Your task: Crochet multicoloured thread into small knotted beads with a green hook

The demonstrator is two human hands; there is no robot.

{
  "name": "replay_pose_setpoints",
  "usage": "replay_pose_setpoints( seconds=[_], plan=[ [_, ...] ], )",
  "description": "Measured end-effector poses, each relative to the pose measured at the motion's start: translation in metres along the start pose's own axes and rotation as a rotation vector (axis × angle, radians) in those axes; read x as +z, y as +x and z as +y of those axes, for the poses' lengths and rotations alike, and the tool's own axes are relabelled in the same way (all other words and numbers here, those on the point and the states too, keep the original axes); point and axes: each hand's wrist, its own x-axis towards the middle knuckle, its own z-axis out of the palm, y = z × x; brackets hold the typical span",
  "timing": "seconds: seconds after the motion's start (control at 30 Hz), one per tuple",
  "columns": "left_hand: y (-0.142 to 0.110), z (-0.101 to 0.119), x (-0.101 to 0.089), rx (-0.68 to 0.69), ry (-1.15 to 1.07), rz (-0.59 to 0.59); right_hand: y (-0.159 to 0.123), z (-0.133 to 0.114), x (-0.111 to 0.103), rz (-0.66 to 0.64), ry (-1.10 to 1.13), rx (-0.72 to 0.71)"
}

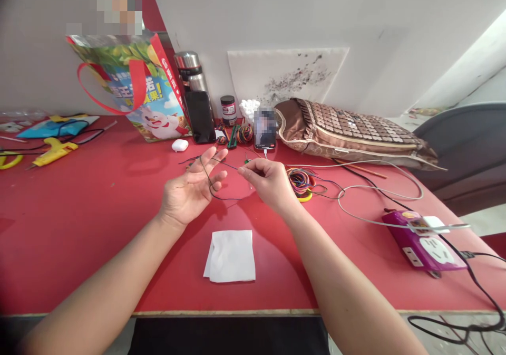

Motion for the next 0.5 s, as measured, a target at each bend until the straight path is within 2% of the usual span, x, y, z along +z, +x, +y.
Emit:
replay_pose_setpoints(
  seconds=[0.17, 0.27, 0.4, 0.5],
  plan=[
    [-0.001, 0.005, 0.001, -0.010, -0.056, 0.042, -0.001, -0.001, -0.001, -0.151, 0.008, 0.058],
    [-0.003, 0.007, 0.002, -0.069, -0.099, -0.041, 0.000, 0.000, 0.000, -0.217, -0.024, 0.089],
    [-0.007, 0.003, 0.004, -0.199, -0.021, -0.231, 0.003, 0.007, -0.001, -0.133, -0.049, 0.126],
    [-0.007, -0.005, 0.005, -0.312, 0.141, -0.298, 0.006, 0.012, -0.005, -0.038, -0.050, 0.114]
  ],
)
